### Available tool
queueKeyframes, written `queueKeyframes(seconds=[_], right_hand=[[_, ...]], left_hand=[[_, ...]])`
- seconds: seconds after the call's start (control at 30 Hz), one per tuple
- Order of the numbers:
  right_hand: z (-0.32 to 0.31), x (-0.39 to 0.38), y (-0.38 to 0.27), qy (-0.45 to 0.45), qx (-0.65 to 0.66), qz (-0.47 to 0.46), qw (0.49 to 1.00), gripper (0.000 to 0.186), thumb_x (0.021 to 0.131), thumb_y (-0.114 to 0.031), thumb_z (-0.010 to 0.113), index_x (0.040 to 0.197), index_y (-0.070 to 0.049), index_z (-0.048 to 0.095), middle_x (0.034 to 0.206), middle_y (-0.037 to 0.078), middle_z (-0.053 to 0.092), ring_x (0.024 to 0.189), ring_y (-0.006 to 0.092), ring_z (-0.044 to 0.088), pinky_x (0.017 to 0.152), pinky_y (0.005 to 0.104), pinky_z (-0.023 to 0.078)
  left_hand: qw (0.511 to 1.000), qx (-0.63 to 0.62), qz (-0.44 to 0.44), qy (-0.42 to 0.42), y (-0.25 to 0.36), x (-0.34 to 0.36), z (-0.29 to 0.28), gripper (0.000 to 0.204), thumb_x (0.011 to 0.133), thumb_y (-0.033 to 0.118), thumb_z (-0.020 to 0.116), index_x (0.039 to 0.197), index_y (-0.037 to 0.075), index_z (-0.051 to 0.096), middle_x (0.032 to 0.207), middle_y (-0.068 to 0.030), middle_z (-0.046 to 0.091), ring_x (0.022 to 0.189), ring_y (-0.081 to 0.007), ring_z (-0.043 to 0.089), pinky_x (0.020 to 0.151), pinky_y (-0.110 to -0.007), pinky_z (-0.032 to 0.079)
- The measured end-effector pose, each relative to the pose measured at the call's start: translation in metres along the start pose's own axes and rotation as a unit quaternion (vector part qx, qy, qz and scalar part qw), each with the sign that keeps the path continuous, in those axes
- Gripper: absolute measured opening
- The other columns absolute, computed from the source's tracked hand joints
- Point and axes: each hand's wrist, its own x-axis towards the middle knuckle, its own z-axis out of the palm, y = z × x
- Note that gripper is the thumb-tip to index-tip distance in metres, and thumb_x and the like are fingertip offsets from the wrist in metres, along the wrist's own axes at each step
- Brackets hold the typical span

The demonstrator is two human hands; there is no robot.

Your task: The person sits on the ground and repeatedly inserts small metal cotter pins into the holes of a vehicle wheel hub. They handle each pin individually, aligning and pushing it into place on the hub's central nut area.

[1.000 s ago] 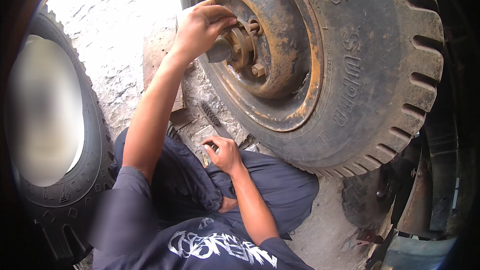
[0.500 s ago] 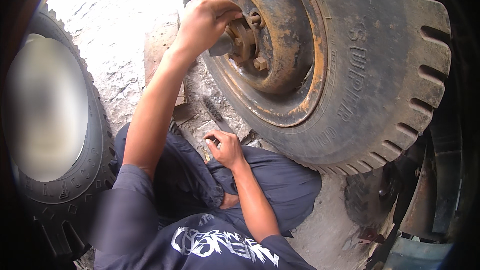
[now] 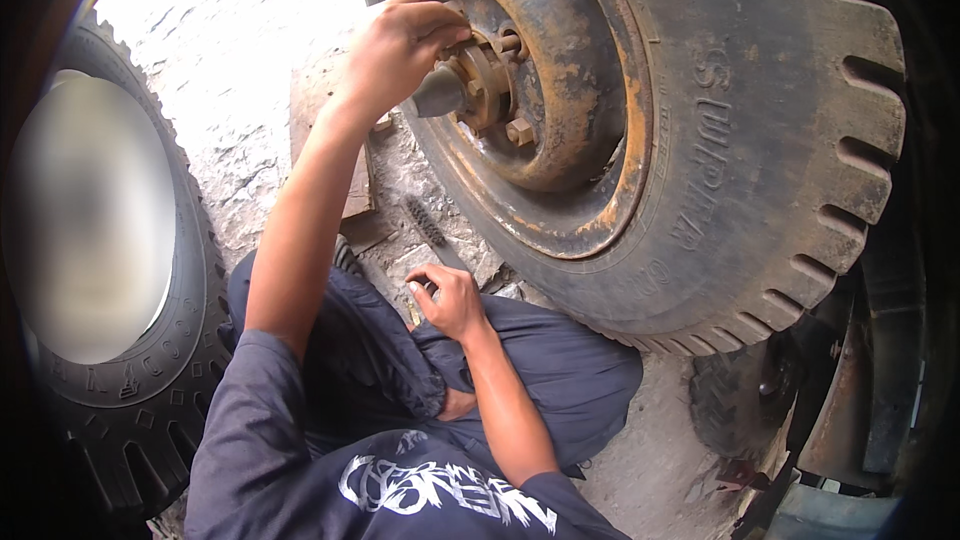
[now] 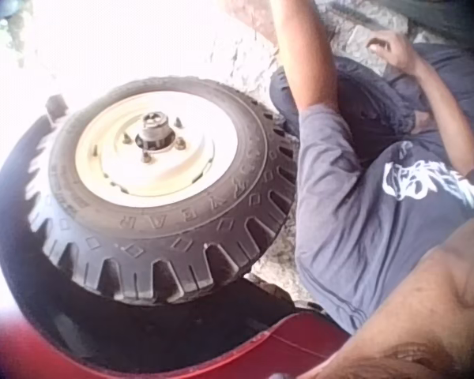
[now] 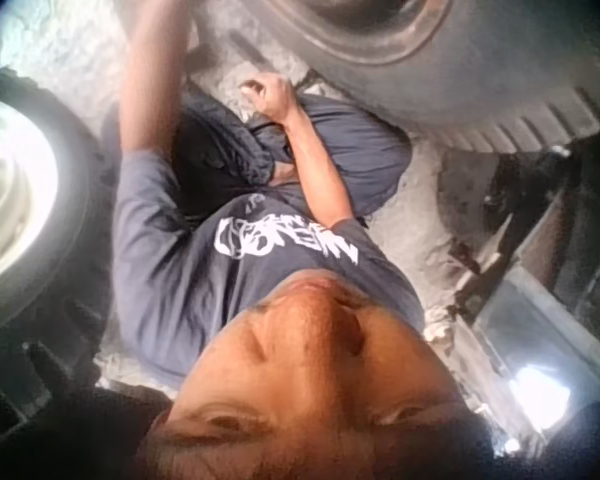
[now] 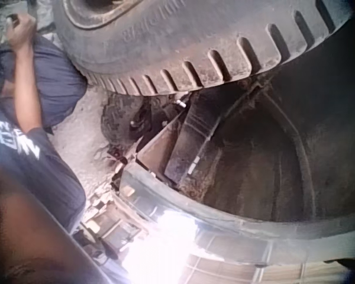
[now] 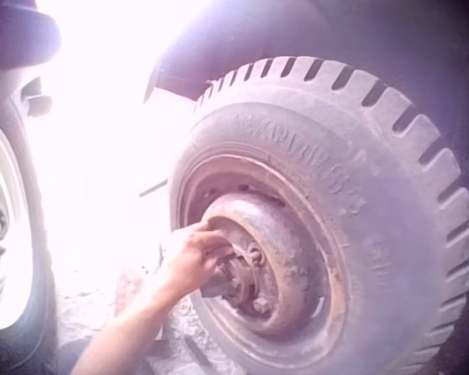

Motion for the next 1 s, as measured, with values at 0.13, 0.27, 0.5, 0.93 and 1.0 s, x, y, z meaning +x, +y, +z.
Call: queueKeyframes(seconds=[0.13, 0.27, 0.5, 0.93, 1.0], right_hand=[[0.001, 0.002, -0.002, -0.009, 0.002, 0.019, 1.000, 0.016, 0.093, -0.010, 0.074, 0.106, -0.002, 0.078, 0.100, 0.017, 0.080, 0.087, 0.0322, 0.078, 0.077, 0.0385, 0.060], [0.004, -0.001, 0.003, 0.010, 0.000, -0.013, 1.000, 0.017, 0.095, -0.013, 0.073, 0.107, -0.003, 0.078, 0.101, 0.016, 0.080, 0.084, 0.0299, 0.078, 0.076, 0.0379, 0.060], [0.007, -0.004, 0.017, 0.024, -0.022, 0.032, 0.999, 0.017, 0.095, -0.017, 0.074, 0.105, -0.005, 0.079, 0.096, 0.015, 0.079, 0.082, 0.0301, 0.078, 0.075, 0.0385, 0.060], [0.011, -0.003, 0.018, 0.018, -0.041, 0.016, 0.999, 0.020, 0.096, -0.022, 0.074, 0.105, -0.005, 0.078, 0.099, 0.017, 0.080, 0.087, 0.0355, 0.078, 0.077, 0.0425, 0.060], [0.011, -0.001, 0.014, 0.013, -0.048, 0.023, 0.998, 0.020, 0.096, -0.022, 0.074, 0.105, -0.005, 0.078, 0.099, 0.016, 0.080, 0.084, 0.0346, 0.078, 0.076, 0.0423, 0.060]], left_hand=[[1.000, -0.001, 0.001, -0.016, -0.008, 0.000, 0.004, 0.016, 0.096, 0.016, 0.081, 0.108, 0.007, 0.084, 0.102, -0.0104, 0.073, 0.094, -0.0294, 0.075, 0.086, -0.039, 0.059], [0.999, 0.014, 0.027, -0.028, 0.001, 0.000, -0.001, 0.013, 0.095, 0.014, 0.082, 0.106, 0.005, 0.083, 0.097, -0.0119, 0.071, 0.090, -0.0309, 0.075, 0.082, -0.041, 0.059], [0.997, 0.026, 0.061, -0.027, 0.004, 0.003, 0.006, 0.011, 0.092, 0.008, 0.081, 0.102, 0.005, 0.084, 0.095, -0.0136, 0.071, 0.089, -0.0336, 0.074, 0.081, -0.043, 0.058], [0.999, 0.018, 0.043, -0.007, -0.003, 0.005, 0.006, 0.011, 0.091, 0.008, 0.082, 0.101, 0.004, 0.084, 0.091, -0.0143, 0.069, 0.085, -0.0342, 0.072, 0.080, -0.043, 0.057], [0.999, 0.022, 0.041, 0.001, -0.005, 0.004, 0.007, 0.012, 0.091, 0.009, 0.082, 0.102, 0.004, 0.084, 0.091, -0.0138, 0.069, 0.086, -0.0333, 0.072, 0.080, -0.042, 0.057]])
